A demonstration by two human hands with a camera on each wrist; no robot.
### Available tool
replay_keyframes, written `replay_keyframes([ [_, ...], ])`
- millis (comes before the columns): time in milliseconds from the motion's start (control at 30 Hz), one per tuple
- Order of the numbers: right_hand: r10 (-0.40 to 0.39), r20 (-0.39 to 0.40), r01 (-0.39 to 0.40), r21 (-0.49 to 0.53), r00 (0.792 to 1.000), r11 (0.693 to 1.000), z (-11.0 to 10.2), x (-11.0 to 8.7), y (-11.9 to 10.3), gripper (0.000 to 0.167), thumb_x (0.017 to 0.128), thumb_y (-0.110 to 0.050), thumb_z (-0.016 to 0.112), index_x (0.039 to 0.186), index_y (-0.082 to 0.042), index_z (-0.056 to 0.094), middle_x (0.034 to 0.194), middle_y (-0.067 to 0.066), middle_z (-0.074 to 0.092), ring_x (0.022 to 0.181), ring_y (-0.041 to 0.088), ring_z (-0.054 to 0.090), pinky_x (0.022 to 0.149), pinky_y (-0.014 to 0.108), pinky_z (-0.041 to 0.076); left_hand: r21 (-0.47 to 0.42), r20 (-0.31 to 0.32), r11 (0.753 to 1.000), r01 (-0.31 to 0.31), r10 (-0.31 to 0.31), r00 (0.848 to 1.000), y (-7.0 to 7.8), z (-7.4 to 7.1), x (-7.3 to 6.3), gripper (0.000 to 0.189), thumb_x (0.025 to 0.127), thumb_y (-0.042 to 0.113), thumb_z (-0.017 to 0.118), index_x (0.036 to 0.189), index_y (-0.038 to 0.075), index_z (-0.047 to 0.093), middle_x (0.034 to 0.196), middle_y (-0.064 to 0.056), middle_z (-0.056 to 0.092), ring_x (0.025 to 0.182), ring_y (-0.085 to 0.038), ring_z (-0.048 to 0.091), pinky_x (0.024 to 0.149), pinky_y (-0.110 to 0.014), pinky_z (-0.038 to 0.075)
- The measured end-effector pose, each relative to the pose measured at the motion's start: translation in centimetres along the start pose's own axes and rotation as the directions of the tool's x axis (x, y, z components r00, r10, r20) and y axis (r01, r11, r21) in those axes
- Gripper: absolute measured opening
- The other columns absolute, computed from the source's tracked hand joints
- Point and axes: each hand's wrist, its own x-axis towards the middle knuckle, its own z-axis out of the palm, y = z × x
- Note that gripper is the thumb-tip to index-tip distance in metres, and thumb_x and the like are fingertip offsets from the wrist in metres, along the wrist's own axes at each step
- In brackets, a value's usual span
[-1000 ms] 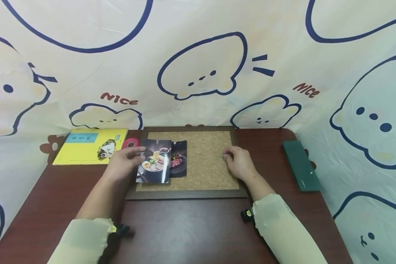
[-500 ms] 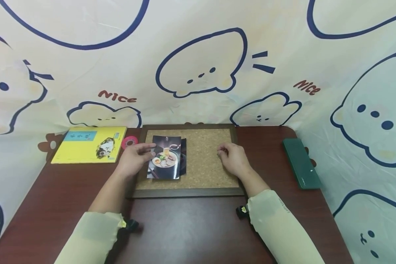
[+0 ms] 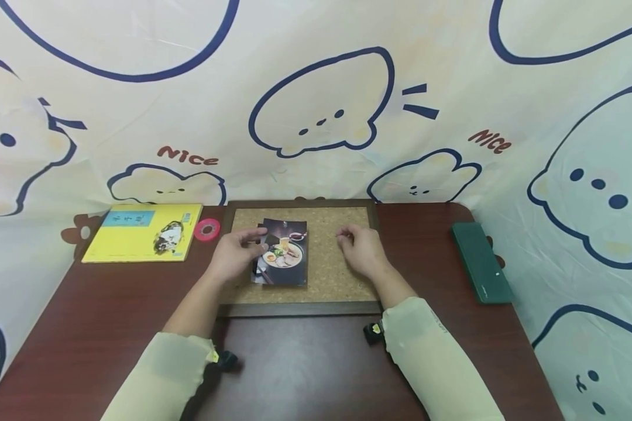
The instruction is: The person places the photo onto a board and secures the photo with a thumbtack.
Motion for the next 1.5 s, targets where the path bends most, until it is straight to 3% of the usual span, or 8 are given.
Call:
replay_keyframes([
  [300,0.016,0.002,-0.016,0.017,1.000,1.000,0.6,0.8,-0.7,0.009,0.102,-0.016,0.064,0.104,-0.014,0.073,0.099,0.003,0.074,0.091,0.022,0.068,0.080,0.043,0.055,-0.039,0.012,0.998,-0.047,0.048,0.999,0.5,1.9,0.4,0.042,0.093,0.007,0.075,0.135,0.008,0.069,0.124,-0.015,0.069,0.096,-0.024,0.070,0.072,-0.030,0.056],
  [533,0.033,0.004,-0.033,0.015,0.999,0.999,1.0,1.2,-1.0,0.008,0.102,-0.016,0.065,0.105,-0.015,0.073,0.099,0.002,0.074,0.089,0.021,0.067,0.079,0.041,0.055,-0.064,0.039,0.997,-0.032,0.035,0.999,1.0,3.7,0.8,0.041,0.094,0.008,0.075,0.134,0.010,0.069,0.120,-0.011,0.070,0.093,-0.021,0.068,0.072,-0.030,0.057],
  [733,0.016,-0.001,-0.015,0.024,1.000,1.000,1.2,1.7,-1.4,0.009,0.101,-0.015,0.066,0.105,-0.014,0.074,0.099,0.002,0.075,0.089,0.021,0.066,0.079,0.041,0.054,-0.051,0.025,0.997,-0.052,0.053,0.998,1.5,4.8,1.0,0.042,0.093,0.007,0.076,0.134,0.009,0.070,0.123,-0.012,0.070,0.091,-0.021,0.069,0.071,-0.030,0.056],
  [1067,0.050,0.024,-0.051,0.020,0.998,0.999,1.8,2.6,-1.9,0.011,0.101,-0.016,0.065,0.107,-0.012,0.075,0.098,0.004,0.074,0.084,0.021,0.065,0.075,0.039,0.053,-0.071,0.030,0.997,-0.013,0.015,0.999,2.3,6.5,1.7,0.045,0.092,0.009,0.077,0.135,0.013,0.068,0.131,-0.008,0.065,0.088,-0.019,0.071,0.069,-0.031,0.057],
  [1367,0.079,0.067,-0.079,-0.002,0.995,0.997,2.4,3.2,-2.1,0.011,0.102,-0.019,0.065,0.108,-0.015,0.074,0.096,0.003,0.073,0.081,0.018,0.067,0.068,0.035,0.055,-0.062,0.015,0.998,-0.005,0.006,1.000,2.2,7.2,2.1,0.045,0.091,0.012,0.079,0.134,0.014,0.067,0.124,-0.006,0.067,0.086,-0.018,0.071,0.070,-0.033,0.059],
  [1500,0.083,0.071,-0.081,-0.025,0.994,0.996,2.7,3.5,-2.0,0.010,0.101,-0.019,0.066,0.107,-0.016,0.074,0.094,0.000,0.073,0.080,0.016,0.066,0.067,0.034,0.054,-0.009,-0.009,1.000,-0.010,0.010,1.000,2.1,7.7,2.4,0.045,0.090,0.015,0.081,0.133,0.013,0.067,0.117,-0.005,0.068,0.084,-0.016,0.071,0.070,-0.033,0.059],
])
